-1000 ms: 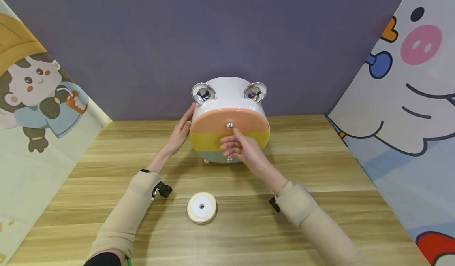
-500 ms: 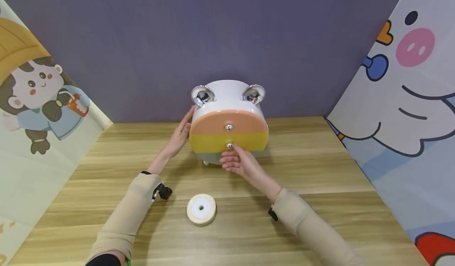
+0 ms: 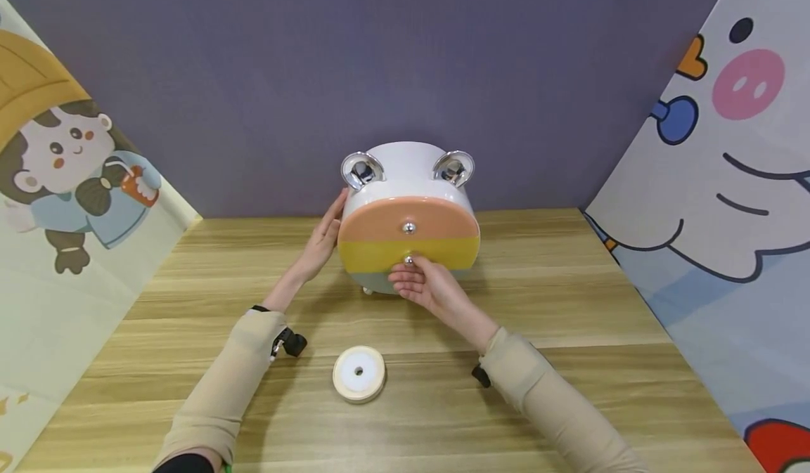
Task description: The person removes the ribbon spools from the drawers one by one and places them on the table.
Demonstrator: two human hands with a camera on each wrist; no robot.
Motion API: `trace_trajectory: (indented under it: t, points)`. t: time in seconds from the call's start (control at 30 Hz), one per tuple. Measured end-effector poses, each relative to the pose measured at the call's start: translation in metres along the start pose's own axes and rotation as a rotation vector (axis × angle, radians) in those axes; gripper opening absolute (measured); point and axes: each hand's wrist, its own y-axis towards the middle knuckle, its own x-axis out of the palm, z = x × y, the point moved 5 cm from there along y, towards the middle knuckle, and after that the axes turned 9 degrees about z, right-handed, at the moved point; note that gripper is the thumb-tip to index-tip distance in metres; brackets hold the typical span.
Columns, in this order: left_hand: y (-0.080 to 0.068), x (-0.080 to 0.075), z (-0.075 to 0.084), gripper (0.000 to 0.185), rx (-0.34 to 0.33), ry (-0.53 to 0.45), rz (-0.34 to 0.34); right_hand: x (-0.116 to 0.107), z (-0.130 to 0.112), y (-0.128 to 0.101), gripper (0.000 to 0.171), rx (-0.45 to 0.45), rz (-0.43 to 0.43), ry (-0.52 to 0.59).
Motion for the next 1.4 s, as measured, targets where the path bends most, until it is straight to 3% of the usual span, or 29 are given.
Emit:
trace_trajectory:
  t: [0.47, 0.8, 1.4]
  points:
    - [0.0, 0.0, 0.001, 0.059, -0.018, 0.002, -0.005, 0.003, 0.003, -0.004, 0.031, 0.032, 0.001, 0.135]
    - [0.0, 0.0, 0.001, 0.054, -0.019, 0.006, -0.007, 0.003, 0.008, -0.011, 0.033, 0.03, -0.013, 0.137]
    - [0.001, 0.0, -0.006, 0.065, -0.021, -0.017, -0.015, 0.003, 0.019, -0.028, 0.035, 0.054, -0.008, 0.145]
